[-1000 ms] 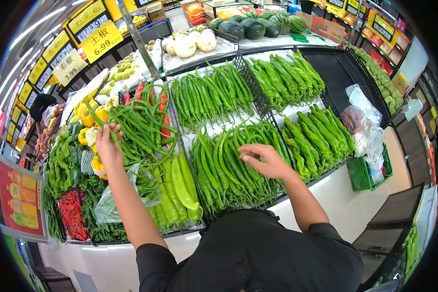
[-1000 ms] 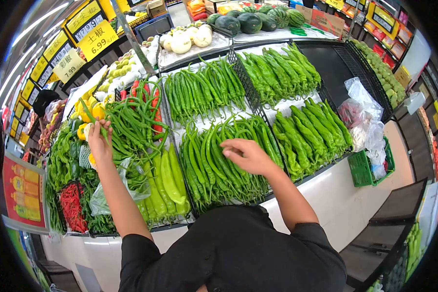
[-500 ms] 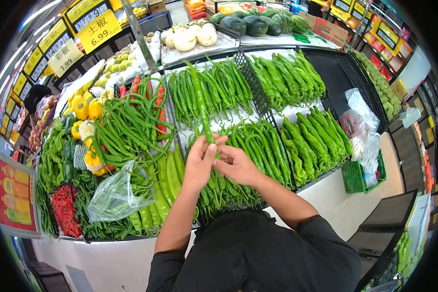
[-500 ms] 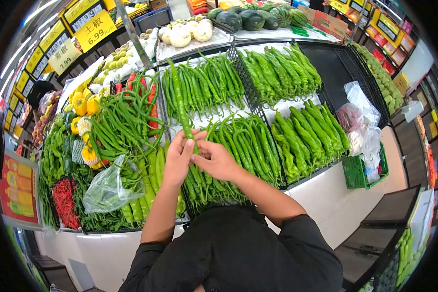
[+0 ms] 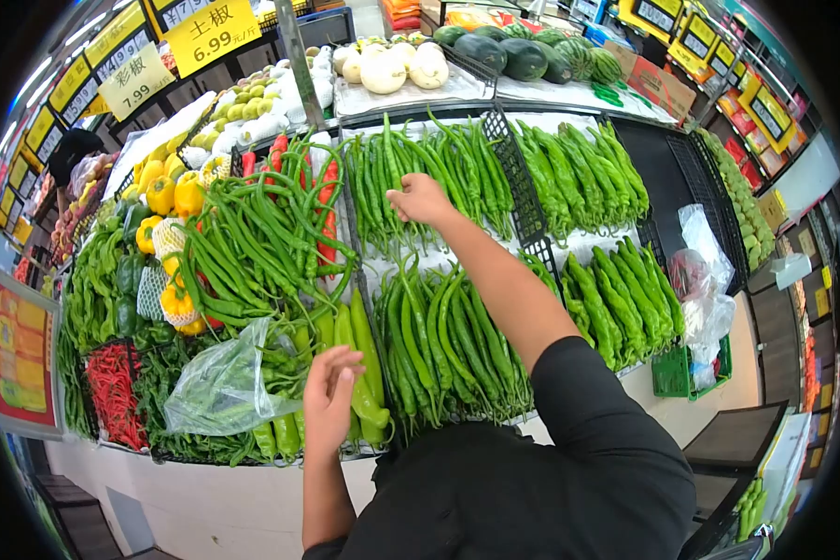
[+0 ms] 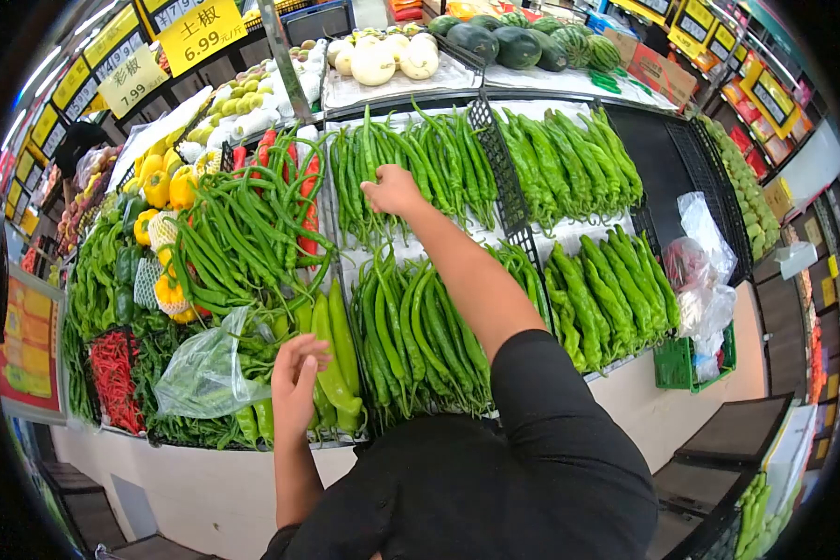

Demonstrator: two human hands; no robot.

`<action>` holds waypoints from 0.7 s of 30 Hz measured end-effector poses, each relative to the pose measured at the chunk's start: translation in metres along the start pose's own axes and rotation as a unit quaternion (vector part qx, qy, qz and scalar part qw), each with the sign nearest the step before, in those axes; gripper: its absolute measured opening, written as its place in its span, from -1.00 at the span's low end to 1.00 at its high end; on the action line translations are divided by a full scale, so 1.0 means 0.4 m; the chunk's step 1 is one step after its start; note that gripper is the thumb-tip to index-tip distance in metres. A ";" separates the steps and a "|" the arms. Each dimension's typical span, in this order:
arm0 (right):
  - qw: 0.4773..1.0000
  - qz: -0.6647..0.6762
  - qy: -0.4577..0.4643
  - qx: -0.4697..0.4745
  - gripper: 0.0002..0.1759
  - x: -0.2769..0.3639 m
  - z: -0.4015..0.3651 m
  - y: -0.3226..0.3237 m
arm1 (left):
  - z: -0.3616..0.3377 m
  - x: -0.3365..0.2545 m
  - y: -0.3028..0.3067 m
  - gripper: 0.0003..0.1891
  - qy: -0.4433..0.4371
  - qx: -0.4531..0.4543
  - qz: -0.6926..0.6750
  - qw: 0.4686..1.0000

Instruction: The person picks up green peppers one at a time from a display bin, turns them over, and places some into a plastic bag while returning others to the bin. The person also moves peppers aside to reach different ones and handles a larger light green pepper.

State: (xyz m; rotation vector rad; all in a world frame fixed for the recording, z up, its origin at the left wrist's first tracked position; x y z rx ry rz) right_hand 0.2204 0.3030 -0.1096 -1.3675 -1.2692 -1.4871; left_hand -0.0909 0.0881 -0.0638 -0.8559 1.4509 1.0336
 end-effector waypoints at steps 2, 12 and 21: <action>0.994 -0.110 -0.010 0.009 -0.58 -0.005 0.041 -0.044 | -0.012 0.021 0.020 -0.70 0.014 -0.020 0.003 1.000; 0.948 -0.311 0.053 0.029 -0.73 -0.069 0.055 -0.203 | 0.018 0.055 0.047 -0.73 0.032 -0.036 -0.021 0.999; 0.941 -0.318 0.102 0.060 -0.49 -0.099 0.060 -0.207 | 0.019 0.054 0.030 -0.76 0.030 -0.008 -0.017 0.999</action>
Point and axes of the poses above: each hand's wrist, its own z-axis towards the middle knuckle, its own y-axis out of the back of the hand, x = y × z, the point moved 6 cm from there along z, towards the middle knuckle, and after that the axes turned 10 degrees about z, right-handed, at the moved point
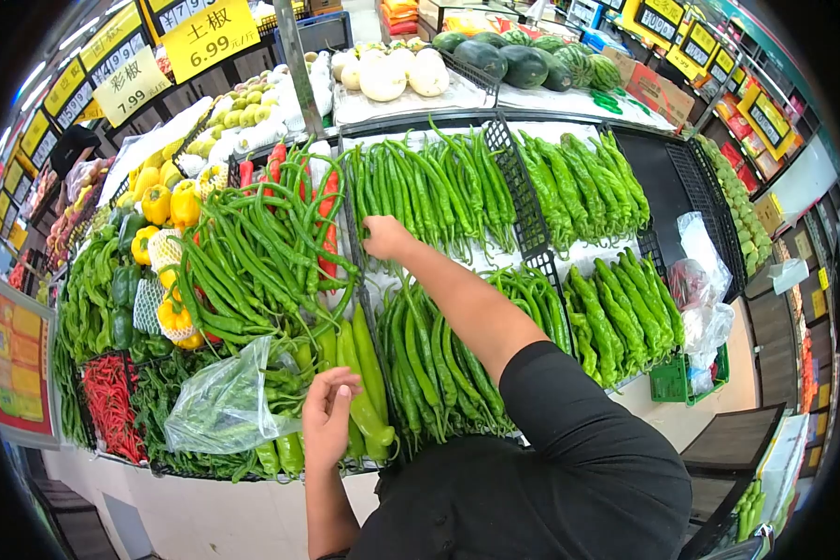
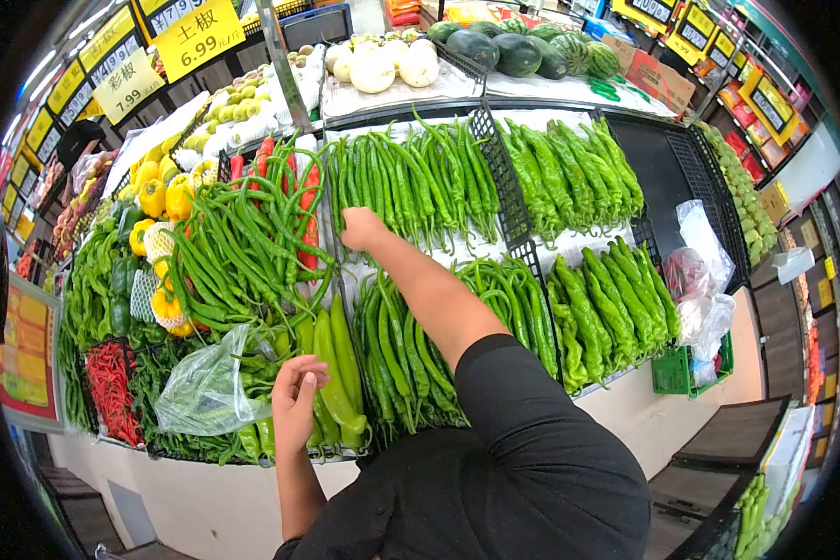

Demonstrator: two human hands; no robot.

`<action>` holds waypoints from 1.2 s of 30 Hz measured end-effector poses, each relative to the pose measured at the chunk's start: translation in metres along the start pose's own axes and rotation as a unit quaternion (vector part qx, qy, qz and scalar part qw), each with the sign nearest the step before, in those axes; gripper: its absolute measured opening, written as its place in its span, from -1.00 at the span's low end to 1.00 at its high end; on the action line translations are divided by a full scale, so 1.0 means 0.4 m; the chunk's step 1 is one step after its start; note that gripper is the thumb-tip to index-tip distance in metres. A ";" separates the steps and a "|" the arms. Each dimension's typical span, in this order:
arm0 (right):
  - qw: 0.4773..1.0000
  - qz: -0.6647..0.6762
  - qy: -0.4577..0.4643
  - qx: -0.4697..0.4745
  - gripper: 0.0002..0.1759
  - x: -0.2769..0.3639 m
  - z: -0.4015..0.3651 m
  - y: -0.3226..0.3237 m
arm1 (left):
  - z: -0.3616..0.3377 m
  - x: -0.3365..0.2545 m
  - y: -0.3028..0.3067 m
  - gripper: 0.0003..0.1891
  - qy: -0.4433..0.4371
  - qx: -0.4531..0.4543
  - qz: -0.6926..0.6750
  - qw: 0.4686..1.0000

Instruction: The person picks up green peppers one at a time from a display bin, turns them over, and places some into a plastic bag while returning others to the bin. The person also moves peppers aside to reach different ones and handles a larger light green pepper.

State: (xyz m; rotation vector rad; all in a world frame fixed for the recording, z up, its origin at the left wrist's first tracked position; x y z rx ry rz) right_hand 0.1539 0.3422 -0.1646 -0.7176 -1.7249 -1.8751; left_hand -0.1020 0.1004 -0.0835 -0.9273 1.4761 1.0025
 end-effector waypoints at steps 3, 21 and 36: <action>0.998 0.066 -0.003 0.000 -0.47 0.015 -0.019 0.024 | 0.000 -0.014 0.013 -0.78 -0.019 0.002 0.010 1.000; 0.875 0.463 -0.101 -0.099 -0.63 -0.031 -0.754 0.413 | 0.290 -0.259 0.313 -0.74 -0.108 -0.064 0.233 0.964; 0.891 0.430 -0.088 -0.118 -0.67 -0.029 -0.931 0.343 | 0.601 -0.029 0.184 -0.78 -0.017 -0.041 0.412 0.910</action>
Point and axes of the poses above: each hand's wrist, its own z-axis towards the middle knuckle, its own y-axis out of the back of the hand, x = y × z, the point moved 6 cm from there along z, towards the middle knuckle, and after that the axes turned 10 degrees about z, right-handed, at the moved point
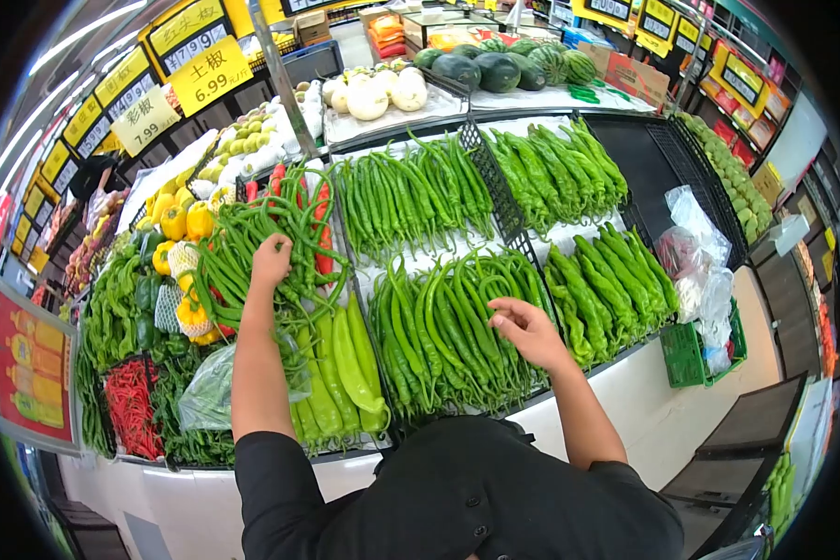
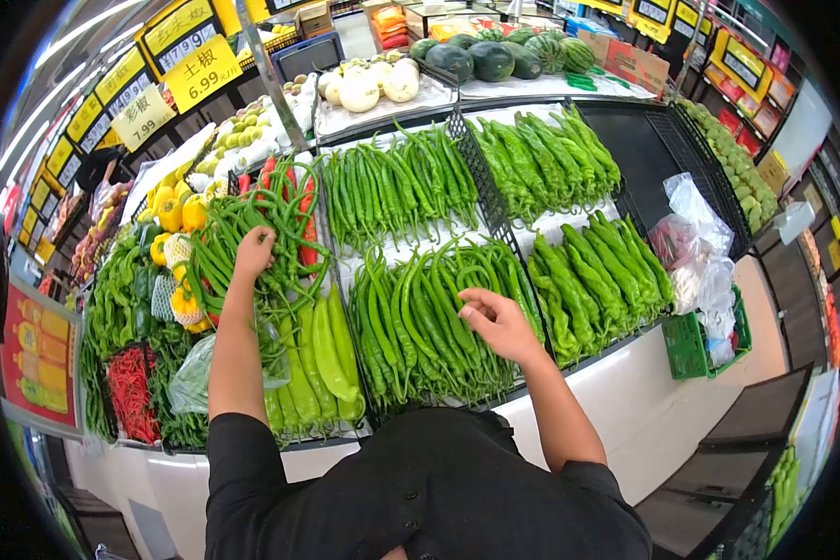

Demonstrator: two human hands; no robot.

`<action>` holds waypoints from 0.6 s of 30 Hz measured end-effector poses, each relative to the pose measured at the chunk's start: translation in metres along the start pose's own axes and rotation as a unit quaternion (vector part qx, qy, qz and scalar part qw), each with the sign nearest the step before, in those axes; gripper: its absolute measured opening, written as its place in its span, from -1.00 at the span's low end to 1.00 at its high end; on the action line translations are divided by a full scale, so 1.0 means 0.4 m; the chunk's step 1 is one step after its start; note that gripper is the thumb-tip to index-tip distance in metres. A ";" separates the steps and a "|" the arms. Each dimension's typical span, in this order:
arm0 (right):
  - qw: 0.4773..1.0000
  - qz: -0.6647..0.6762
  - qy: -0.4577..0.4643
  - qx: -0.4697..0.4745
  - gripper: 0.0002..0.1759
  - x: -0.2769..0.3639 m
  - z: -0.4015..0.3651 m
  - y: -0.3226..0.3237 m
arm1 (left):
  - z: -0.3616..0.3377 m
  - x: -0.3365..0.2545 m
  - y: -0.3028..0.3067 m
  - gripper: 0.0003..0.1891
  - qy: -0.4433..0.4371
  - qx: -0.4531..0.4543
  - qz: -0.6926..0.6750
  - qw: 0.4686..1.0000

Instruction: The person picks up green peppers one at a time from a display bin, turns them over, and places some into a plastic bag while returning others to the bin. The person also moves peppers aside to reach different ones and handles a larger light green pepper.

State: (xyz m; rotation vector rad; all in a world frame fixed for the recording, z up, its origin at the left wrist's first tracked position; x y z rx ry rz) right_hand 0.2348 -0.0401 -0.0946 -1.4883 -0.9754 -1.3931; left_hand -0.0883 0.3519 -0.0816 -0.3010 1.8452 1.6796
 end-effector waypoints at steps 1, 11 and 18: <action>1.000 0.002 -0.005 0.000 -0.67 -0.006 -0.004 -0.008 | -0.007 0.000 0.016 -0.80 0.003 -0.030 -0.034 0.999; 0.996 -0.014 0.029 0.082 -0.63 0.051 0.051 -0.166 | -0.259 -0.245 0.139 -0.90 -0.159 -0.094 -0.274 0.944; 0.978 -0.009 0.143 0.151 -0.63 0.153 0.105 -0.320 | -0.463 -0.427 -0.002 -0.85 -0.182 0.069 -0.331 0.923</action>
Point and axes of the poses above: each hand's wrist, its own z-axis towards the middle knuckle, its own y-axis out of the back of the hand, x = y × z, the point moved 6 cm from there along z, towards the middle knuckle, and after that the axes turned 10 degrees about z, right-handed, at the moved point
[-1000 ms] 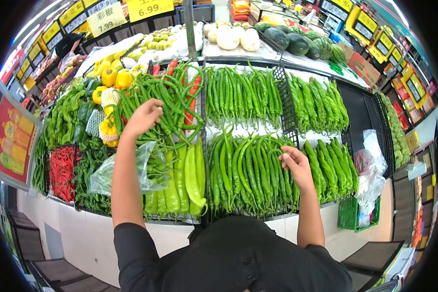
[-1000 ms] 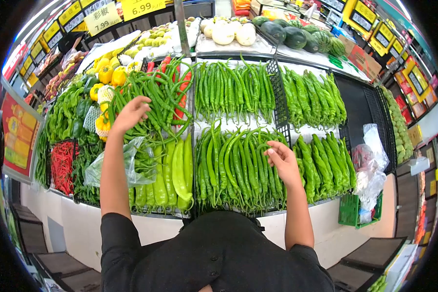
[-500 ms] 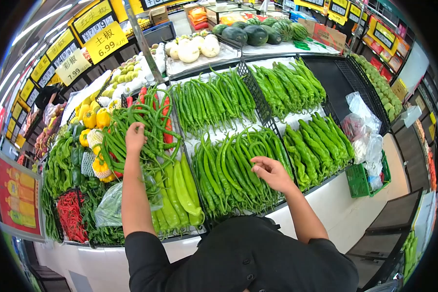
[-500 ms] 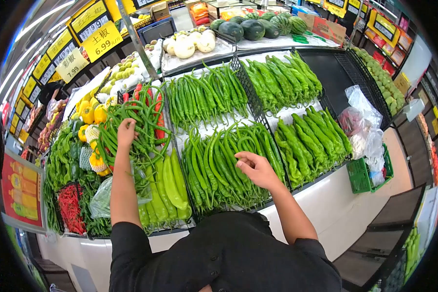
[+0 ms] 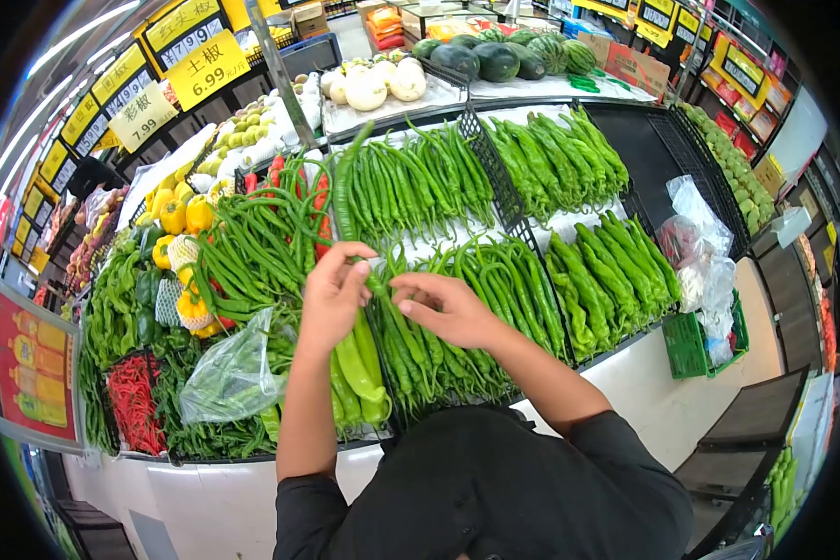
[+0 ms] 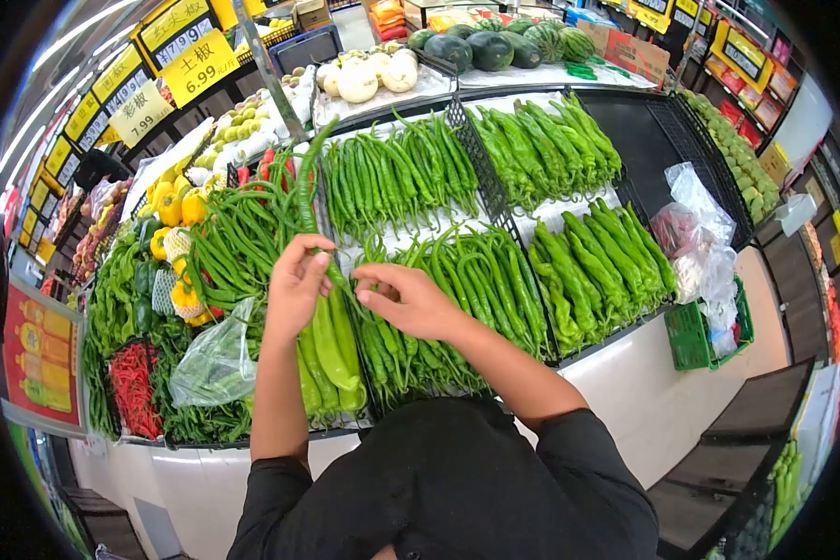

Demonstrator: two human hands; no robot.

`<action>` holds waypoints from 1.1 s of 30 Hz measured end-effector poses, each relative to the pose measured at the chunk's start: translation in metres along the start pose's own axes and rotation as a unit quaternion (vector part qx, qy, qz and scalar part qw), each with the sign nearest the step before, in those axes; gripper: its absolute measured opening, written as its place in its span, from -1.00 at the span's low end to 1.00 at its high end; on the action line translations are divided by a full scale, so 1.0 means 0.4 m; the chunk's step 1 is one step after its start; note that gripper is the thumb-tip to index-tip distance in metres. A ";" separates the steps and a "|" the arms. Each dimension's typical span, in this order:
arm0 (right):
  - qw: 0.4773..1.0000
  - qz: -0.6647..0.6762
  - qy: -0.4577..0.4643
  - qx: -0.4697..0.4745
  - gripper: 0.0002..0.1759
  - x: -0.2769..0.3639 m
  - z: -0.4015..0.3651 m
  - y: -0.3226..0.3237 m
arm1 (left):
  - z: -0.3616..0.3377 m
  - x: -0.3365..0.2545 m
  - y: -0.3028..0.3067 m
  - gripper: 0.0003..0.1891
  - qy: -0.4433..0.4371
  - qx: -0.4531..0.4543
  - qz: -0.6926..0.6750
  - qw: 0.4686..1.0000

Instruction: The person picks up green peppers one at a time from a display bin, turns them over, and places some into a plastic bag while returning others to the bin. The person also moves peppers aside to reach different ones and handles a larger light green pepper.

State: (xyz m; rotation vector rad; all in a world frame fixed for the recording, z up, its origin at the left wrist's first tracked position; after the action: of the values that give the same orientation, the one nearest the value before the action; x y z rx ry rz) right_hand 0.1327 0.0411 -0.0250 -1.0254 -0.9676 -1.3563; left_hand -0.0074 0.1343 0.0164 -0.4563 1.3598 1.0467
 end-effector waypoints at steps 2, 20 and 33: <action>1.000 -0.003 -0.002 -0.001 -0.69 0.003 0.009 -0.006 | -0.011 0.013 -0.042 -0.79 -0.005 0.019 -0.011 1.000; 0.962 -0.250 -0.058 -0.092 -0.71 -0.174 0.409 0.183 | -0.201 0.143 0.034 -0.59 0.067 -0.089 -0.014 0.994; 0.876 -0.469 -0.106 0.031 -0.68 -0.462 0.643 0.054 | -0.295 0.235 0.110 -0.64 0.167 -0.174 -0.011 0.970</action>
State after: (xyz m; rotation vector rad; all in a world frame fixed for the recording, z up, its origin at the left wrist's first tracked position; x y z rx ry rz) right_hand 0.1646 0.3391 -0.1291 -0.6517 -1.7999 -1.9884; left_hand -0.1218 0.0945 -0.0837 -0.9411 1.4616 1.2345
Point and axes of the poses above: each hand's wrist, its own z-axis towards the middle knuckle, its own y-axis out of the back of the hand, x = y × z, the point moved 6 cm from there along z, towards the middle knuckle, and after that the axes turned 10 degrees about z, right-handed, at the moved point
